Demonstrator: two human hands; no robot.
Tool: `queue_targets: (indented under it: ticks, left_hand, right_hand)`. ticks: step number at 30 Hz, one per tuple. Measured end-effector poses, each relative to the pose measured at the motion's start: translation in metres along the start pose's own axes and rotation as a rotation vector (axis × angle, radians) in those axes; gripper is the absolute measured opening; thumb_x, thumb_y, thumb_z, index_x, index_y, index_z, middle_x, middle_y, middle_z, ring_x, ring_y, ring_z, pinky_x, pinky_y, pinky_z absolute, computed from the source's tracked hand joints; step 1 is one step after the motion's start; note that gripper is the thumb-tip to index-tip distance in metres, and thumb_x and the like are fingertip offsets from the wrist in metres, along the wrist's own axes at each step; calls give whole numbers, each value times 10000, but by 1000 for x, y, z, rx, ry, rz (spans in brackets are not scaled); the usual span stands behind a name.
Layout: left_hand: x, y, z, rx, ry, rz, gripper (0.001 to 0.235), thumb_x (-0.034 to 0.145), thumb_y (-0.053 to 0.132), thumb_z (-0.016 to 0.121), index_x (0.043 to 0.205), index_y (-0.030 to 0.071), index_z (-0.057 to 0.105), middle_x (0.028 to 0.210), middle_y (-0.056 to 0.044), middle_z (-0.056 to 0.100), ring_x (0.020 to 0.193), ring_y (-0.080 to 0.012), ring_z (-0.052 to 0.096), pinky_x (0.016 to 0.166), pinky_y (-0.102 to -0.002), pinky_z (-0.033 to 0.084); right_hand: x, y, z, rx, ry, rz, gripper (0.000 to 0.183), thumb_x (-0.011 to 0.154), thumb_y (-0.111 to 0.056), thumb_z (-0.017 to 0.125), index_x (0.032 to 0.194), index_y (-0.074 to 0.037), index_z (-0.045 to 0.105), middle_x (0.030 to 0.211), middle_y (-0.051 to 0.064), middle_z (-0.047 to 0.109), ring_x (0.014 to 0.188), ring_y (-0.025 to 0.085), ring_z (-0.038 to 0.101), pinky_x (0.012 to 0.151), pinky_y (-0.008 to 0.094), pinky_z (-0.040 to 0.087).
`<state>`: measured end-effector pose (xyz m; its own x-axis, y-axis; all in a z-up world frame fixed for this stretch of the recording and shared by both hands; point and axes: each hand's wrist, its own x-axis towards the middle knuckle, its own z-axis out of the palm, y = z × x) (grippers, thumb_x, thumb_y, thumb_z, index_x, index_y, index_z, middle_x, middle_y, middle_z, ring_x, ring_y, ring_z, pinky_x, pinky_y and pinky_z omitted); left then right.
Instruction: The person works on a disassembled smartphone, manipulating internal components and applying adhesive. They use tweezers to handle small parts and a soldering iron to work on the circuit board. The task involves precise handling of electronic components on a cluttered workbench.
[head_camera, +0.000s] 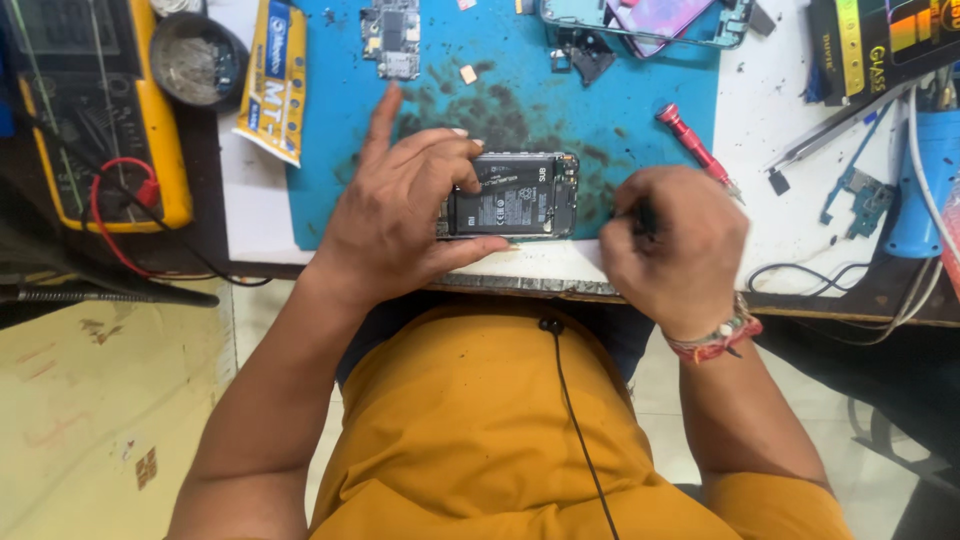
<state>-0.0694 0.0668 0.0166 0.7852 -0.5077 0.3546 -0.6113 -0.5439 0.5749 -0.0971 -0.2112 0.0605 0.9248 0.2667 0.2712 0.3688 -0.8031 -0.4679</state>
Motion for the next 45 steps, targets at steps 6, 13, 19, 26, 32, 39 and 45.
queue_targets:
  ticks: [6, 13, 19, 26, 32, 39, 45]
  left_hand:
    - [-1, 2, -25, -342, 230, -128, 690, 801, 339, 970, 1160, 92, 435, 1323, -169, 670, 1250, -256, 674, 1261, -509, 394]
    - [6, -5, -62, -821, 409, -305, 714, 851, 151, 990, 1195, 72, 370, 1224, -193, 589, 1144, -171, 613, 1069, -300, 578]
    - [-2, 2, -50, -684, 347, -272, 689, 864, 204, 977, 1191, 56, 389, 1269, -193, 617, 1197, -184, 646, 1069, -313, 613]
    - [-1, 0, -26, -115, 148, -102, 702, 762, 429, 986, 1100, 61, 493, 1191, -149, 684, 1148, -275, 687, 1141, -508, 483]
    - [1, 2, -13, 34, 11, -47, 794, 784, 575, 904, 1275, 70, 539, 1086, -33, 699, 1232, -281, 667, 1276, -642, 201]
    - [-11, 9, -18, 90, 71, -124, 818, 825, 613, 876, 1342, 94, 509, 1326, -97, 644, 1333, -312, 586, 1289, -645, 93]
    - [-15, 5, -13, 121, 65, -142, 882, 809, 577, 900, 1407, 104, 457, 1248, -77, 656, 1266, -289, 614, 1262, -669, 65]
  right_hand:
    - [-14, -22, -4, 116, 47, -20, 229, 977, -49, 732, 1192, -27, 658, 1332, 151, 684, 1181, 329, 674, 1001, 415, 530]
    - [13, -18, 36, -106, -479, -372, 1052, 903, -795, 399, 1555, 31, 392, 1648, 220, 328, 1556, 325, 213, 1248, 576, 69]
    - [38, 11, 21, -211, -457, -340, 1093, 948, -816, 294, 1613, 50, 258, 1699, 230, 198, 1590, 319, 91, 1262, 543, -34]
    - [44, 38, 9, -457, -200, -248, 711, 1130, -507, 542, 1624, -2, 466, 1711, 207, 366, 1591, 331, 266, 1272, 538, 110]
    - [21, 14, 4, 244, 125, 5, 131, 1072, -93, 723, 1180, -20, 711, 1085, 117, 731, 875, 192, 706, 775, 311, 576]
    - [33, -10, 10, 204, -158, 43, 169, 947, -151, 786, 1051, -46, 703, 694, 54, 666, 557, 173, 644, 518, 313, 471]
    - [58, -16, 4, 5, -268, -95, 158, 959, -229, 764, 1030, -96, 718, 703, 82, 669, 629, 273, 654, 565, 385, 470]
